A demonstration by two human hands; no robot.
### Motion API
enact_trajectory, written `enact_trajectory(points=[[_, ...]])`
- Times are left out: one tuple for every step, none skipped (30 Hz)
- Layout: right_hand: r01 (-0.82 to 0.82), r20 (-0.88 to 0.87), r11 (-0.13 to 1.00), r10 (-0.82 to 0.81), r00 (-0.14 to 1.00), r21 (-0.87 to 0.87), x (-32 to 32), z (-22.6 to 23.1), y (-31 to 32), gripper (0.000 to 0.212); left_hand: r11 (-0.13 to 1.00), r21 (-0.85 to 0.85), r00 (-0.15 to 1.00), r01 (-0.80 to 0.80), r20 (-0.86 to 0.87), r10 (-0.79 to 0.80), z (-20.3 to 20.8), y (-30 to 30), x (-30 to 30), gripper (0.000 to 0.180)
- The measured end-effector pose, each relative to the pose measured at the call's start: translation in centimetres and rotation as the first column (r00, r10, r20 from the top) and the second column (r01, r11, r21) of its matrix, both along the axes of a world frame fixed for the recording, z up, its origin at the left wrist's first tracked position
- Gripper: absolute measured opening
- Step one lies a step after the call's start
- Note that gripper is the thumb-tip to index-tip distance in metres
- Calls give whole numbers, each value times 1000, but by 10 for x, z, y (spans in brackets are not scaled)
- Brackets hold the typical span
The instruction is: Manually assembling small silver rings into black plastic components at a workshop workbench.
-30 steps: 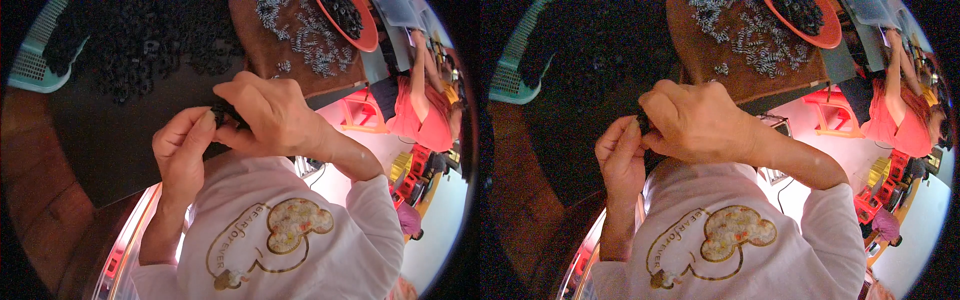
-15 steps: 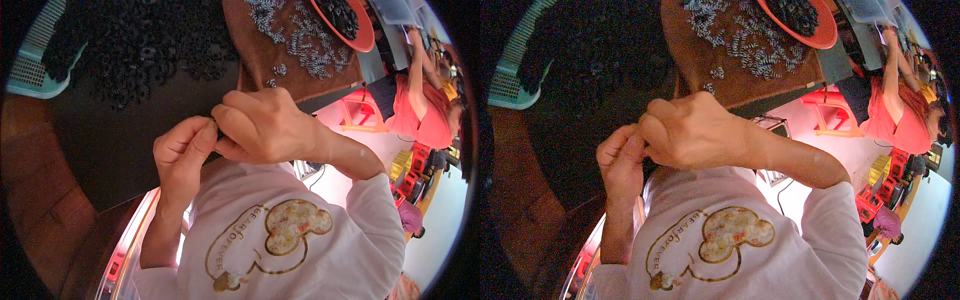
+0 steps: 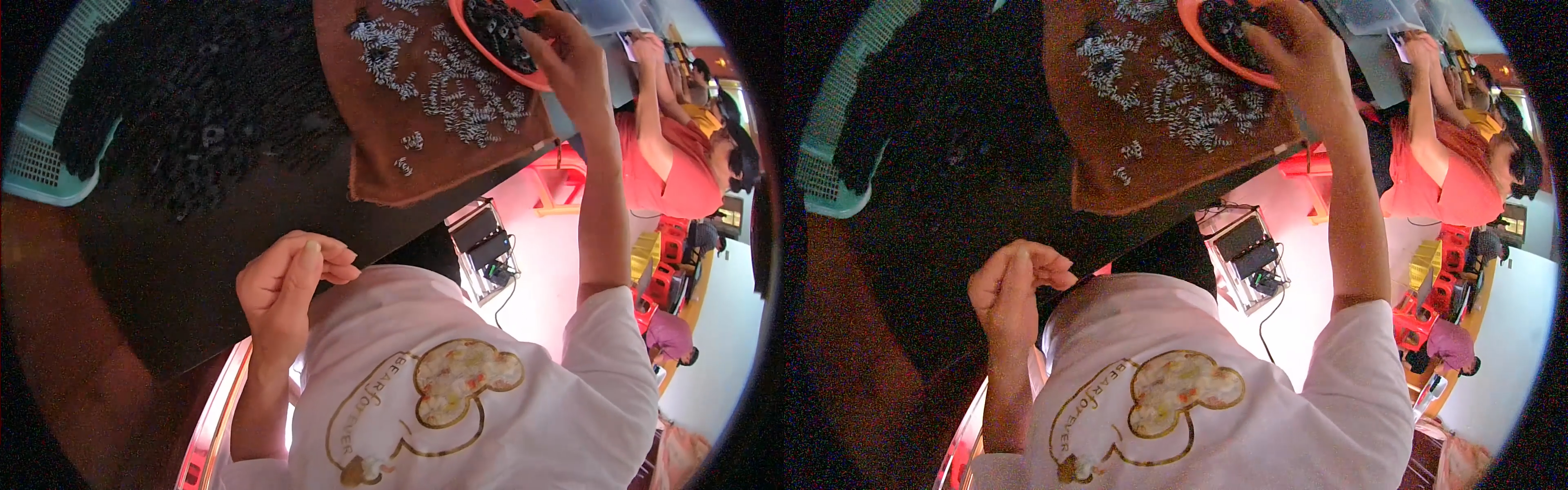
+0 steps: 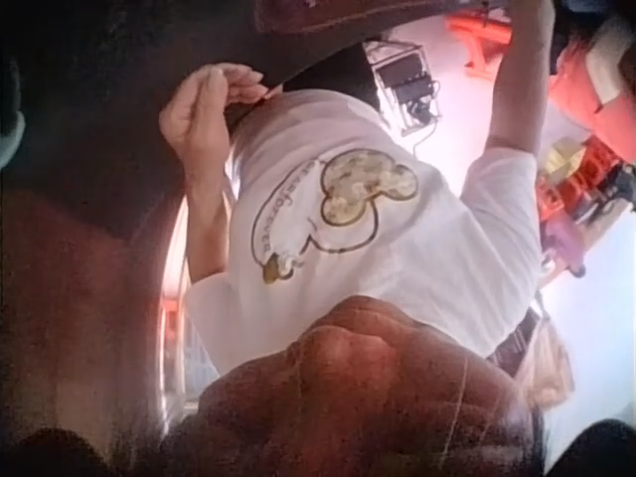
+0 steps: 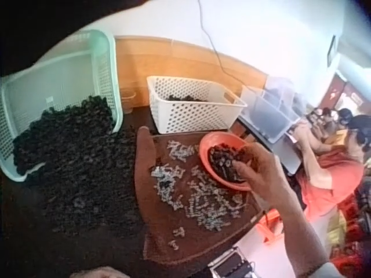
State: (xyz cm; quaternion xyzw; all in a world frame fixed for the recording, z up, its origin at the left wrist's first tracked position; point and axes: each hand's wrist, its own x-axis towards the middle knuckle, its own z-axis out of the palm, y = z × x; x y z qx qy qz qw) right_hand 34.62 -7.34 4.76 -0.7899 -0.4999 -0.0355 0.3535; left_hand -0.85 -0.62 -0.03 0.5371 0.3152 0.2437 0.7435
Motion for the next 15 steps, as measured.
enact_trajectory(points=[[-36,-43,998,37,998,42,17,-5,-3,24,1000,17,1000,-2,-6,2,0,0,1,26],[-34,-38,999,35,999,42,25,-5,-6,24,1000,17,1000,1,-1,-1,1,1,0,26],[-2,-96,1000,5,995,28,30,-4,-10,22,1000,15,1000,4,-6,-4,2,2,-1,26],[27,-155,1000,-25,988,11,32,-6,-12,22,1000,12,1000,5,-12,-5,2,3,-2,26],[29,-152,1000,-27,988,10,32,-9,-13,22,1000,12,1000,7,-9,-7,0,2,-3,26],[20,-197,1000,-19,980,1,31,-12,-15,23,1000,6,1000,6,-1,-6,-2,2,-4,26],[3,-246,1000,-4,969,-6,28,-15,-13,24,1000,2,1000,-3,1,3,-4,1,-5,26],[12,-282,1000,-8,959,12,5,-12,-8,20,1000,2,1000,-8,0,8,-5,2,-5,26],[-38,-275,999,43,961,23,-9,-15,-4,19,1000,30,1000,1,21,-1,-6,3,-6,26],[-85,-264,996,91,960,32,-22,-17,-2,19,998,58,999,11,45,-14,-7,3,-6,25],[-174,-293,985,170,941,12,-39,-19,1,17,998,56,999,10,42,-12,-6,3,-6,25],[-289,-255,957,280,926,5,-58,-19,5,16,998,56,999,18,25,-19,-5,3,-4,24],[-401,-219,916,390,894,-5,-75,-19,12,14,998,55,1000,23,6,-23,-3,2,-3,24],[-521,-78,854,519,851,0,-84,-21,22,15,998,55,1000,22,0,-22,-4,2,-1,24],[-631,65,775,631,773,-13,-94,-23,31,16,996,76,999,37,27,-39,-5,2,1,23]])
